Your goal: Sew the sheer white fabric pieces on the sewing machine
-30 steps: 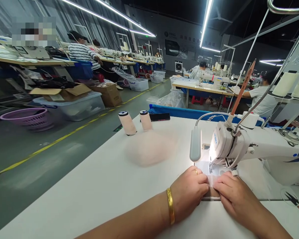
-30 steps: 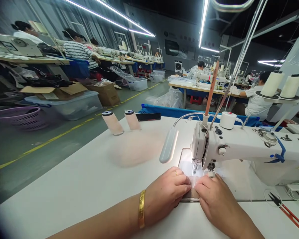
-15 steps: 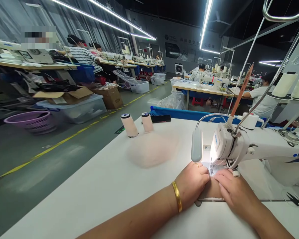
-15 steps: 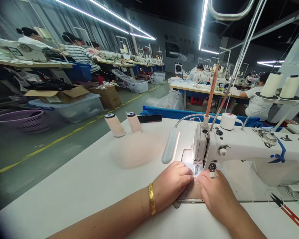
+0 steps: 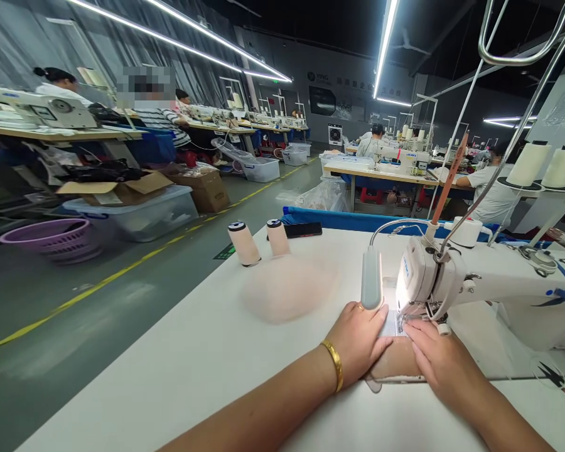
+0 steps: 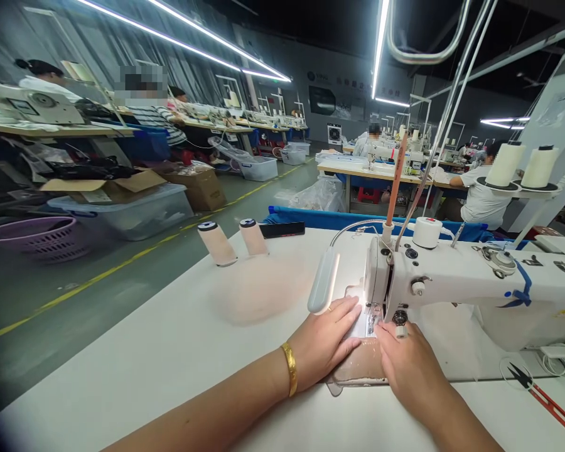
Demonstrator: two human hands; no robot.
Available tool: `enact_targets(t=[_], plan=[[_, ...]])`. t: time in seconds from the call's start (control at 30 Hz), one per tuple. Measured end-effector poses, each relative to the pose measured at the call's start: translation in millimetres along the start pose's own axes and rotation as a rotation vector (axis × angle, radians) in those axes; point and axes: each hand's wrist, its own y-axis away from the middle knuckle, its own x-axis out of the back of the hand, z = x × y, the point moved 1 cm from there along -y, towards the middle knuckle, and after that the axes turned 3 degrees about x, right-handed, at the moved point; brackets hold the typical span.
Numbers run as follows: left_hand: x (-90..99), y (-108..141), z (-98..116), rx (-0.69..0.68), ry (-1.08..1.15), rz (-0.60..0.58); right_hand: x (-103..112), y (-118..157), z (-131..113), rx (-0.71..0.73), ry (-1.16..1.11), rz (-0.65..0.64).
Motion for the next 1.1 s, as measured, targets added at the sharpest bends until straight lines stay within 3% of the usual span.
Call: enact_targets(t=[0.17,0.3,0.37,0.47,0.53,0.6,0.77,0.9,1.0,1.1], plan=[[20.4,6,7,-0.019,-0.038,-0.03,7,0,-12,0.107,-0.103,0.104],[40.3,2,-7,0.007,0.093,0.146,12,-9,-33,0.198,-0.223,0.224],[45.1,-3,-14,0.009,0.126,0.189,11,-19,-46,0.167,-0.268,0.166],[42.0,-9,-17,-0.014,0.096,-0.033,7,-32,-62,0.097,-0.332,0.027],[37.1,-7,-15,0.038,0.007,-0.179,4,-36,-69,0.096,-0.375,0.011],[33.8,1,-13,0.13,-0.078,-0.236,6,-36,-70,0.136,-0.42,0.001],[39.0,22,-11,0.25,-0.142,-0.304,30,-24,-55,0.157,-0.455,-0.244],[45.4,15,-2,0.146,-0.087,-0.248,43,-21,-49,0.124,-0.455,-0.361],[40.4,5,4,0.084,0.1,-0.233,42,-21,-50,0.134,-0.499,-0.369],[30.9,2,1,0.21,0.409,-0.248,35,-17,-46,0.137,-0.518,-0.334]])
